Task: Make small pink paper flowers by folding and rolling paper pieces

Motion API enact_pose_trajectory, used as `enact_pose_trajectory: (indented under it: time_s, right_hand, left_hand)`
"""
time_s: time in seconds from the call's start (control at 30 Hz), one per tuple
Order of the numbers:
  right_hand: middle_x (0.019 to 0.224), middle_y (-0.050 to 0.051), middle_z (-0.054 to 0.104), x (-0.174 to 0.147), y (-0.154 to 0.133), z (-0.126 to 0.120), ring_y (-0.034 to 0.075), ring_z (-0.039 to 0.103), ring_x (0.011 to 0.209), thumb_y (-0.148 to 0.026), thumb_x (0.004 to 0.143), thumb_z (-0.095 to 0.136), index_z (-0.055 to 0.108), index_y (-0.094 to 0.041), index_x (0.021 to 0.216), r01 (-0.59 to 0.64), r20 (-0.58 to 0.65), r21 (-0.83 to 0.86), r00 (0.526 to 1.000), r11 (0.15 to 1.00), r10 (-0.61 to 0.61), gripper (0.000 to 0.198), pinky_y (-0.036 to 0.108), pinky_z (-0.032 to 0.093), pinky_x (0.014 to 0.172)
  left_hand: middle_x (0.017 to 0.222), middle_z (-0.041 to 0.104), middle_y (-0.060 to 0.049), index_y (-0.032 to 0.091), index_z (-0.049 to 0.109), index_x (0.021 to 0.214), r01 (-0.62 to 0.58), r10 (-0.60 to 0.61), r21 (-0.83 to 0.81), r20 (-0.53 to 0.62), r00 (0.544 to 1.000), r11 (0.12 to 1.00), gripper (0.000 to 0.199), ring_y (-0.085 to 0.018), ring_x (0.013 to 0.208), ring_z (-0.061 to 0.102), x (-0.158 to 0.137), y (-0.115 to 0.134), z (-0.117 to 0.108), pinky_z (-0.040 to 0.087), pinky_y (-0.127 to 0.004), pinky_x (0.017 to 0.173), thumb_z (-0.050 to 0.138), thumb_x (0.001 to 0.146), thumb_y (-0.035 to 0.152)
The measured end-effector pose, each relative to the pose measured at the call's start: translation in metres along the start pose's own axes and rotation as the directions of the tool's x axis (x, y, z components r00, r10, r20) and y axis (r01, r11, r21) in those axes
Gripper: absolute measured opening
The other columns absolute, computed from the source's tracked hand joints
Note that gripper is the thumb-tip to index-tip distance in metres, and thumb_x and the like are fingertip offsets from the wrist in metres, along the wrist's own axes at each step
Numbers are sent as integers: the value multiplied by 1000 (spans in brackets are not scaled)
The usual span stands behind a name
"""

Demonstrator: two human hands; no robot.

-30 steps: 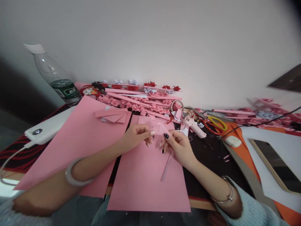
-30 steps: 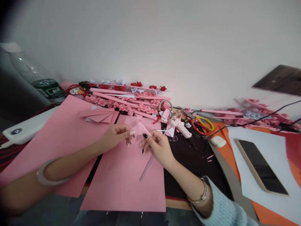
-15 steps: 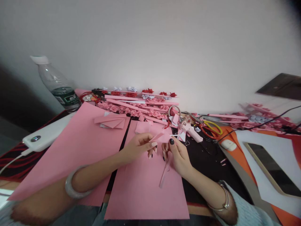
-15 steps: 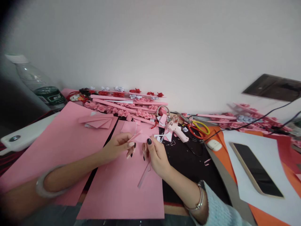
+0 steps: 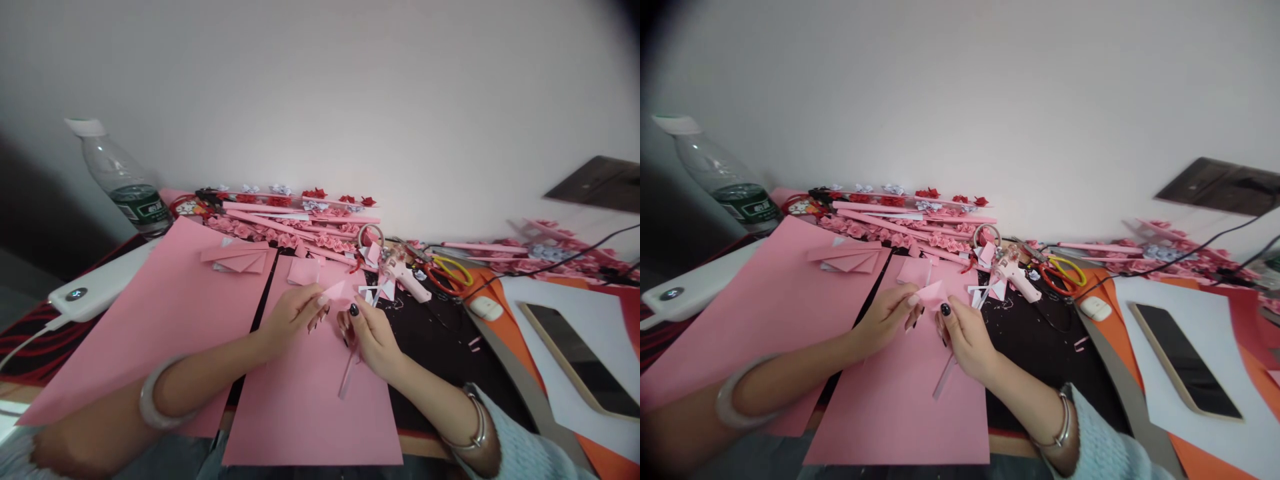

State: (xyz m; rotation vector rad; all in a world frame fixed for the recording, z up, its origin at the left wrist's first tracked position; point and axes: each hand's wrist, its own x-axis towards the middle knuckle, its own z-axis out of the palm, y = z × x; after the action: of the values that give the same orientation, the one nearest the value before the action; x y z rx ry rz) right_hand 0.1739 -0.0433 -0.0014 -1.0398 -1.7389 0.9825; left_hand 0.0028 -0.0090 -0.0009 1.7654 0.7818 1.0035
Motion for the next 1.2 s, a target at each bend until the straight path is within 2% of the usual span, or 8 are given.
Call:
enact_pose_trajectory:
  time_s: [0.17, 0.33, 0.43, 0.67, 0.8, 0.93, 1.07, 1.2]
  right_hand:
    - [54, -3, 41, 1, 3, -3, 9, 39, 47, -30, 94, 31, 40, -18, 63, 30, 49, -93, 998, 995, -26, 34, 22, 31, 49]
    - [53, -4, 39, 1, 6, -4, 8, 37, 47, -27, 93, 32, 39, -18, 64, 43, 87, -69, 996, 997, -37, 31, 22, 30, 49]
    - [52, -5, 38, 1, 6, -2, 8, 35, 46, -25, 93, 32, 38, -19, 64, 52, 56, -84, 997, 995, -48, 31, 22, 29, 48]
    - [54, -5, 33, 2, 4, 2, 8, 32, 45, -19, 90, 35, 35, -19, 64, 116, -75, -298, 987, 947, -144, 26, 22, 26, 47]
    - [54, -6, 34, 2, 3, 7, 9, 33, 45, -16, 89, 34, 35, -20, 68, 97, -133, -374, 979, 922, -157, 22, 22, 26, 46]
    - [54, -5, 35, 4, 3, 11, 10, 33, 46, -17, 90, 31, 36, -20, 68, 67, -195, -364, 970, 929, -146, 23, 23, 26, 46]
    - [56, -4, 37, 5, 4, 11, 10, 34, 48, -19, 91, 32, 36, -20, 69, 98, -185, -335, 968, 937, -168, 23, 23, 28, 48]
    - [57, -3, 38, 5, 3, 13, 11, 35, 48, -19, 91, 31, 37, -21, 70, 85, -177, -376, 971, 923, -162, 22, 25, 28, 48]
  left_hand:
    - [51, 42, 4, 16, 42, 59, -13, 13, 46, 1, 1000, 999, 37, -7, 49, 42, -1, -1, 1, 34, -20, 50, 39, 90, 35]
    - [50, 39, 5, 15, 45, 60, 26, -27, 19, 37, 999, 999, 37, -7, 47, 40, 1, 2, 1, 33, -20, 49, 41, 89, 36]
    - [51, 40, 5, 15, 44, 58, 41, -43, 34, 55, 998, 999, 39, -7, 48, 40, 1, 5, 3, 33, -20, 49, 40, 90, 36]
    - [51, 39, 5, 15, 45, 63, 110, -108, -13, 84, 991, 994, 36, -7, 47, 38, -2, 6, 12, 31, -20, 48, 38, 90, 38]
    - [53, 37, 5, 16, 40, 63, 120, -117, -46, 47, 992, 992, 35, -7, 48, 36, -2, 7, 17, 30, -20, 49, 36, 91, 38]
    - [57, 38, 5, 17, 39, 65, 108, -109, -48, -13, 994, 993, 33, -7, 49, 36, -3, 9, 20, 30, -21, 49, 35, 91, 37]
    - [60, 38, 4, 17, 40, 66, 76, -78, -29, -65, 995, 997, 32, -8, 52, 36, -3, 10, 23, 31, -22, 52, 35, 92, 35]
    - [61, 38, 3, 17, 39, 67, 67, -68, -14, -98, 993, 998, 30, -9, 54, 36, -4, 13, 24, 32, -22, 54, 34, 92, 33]
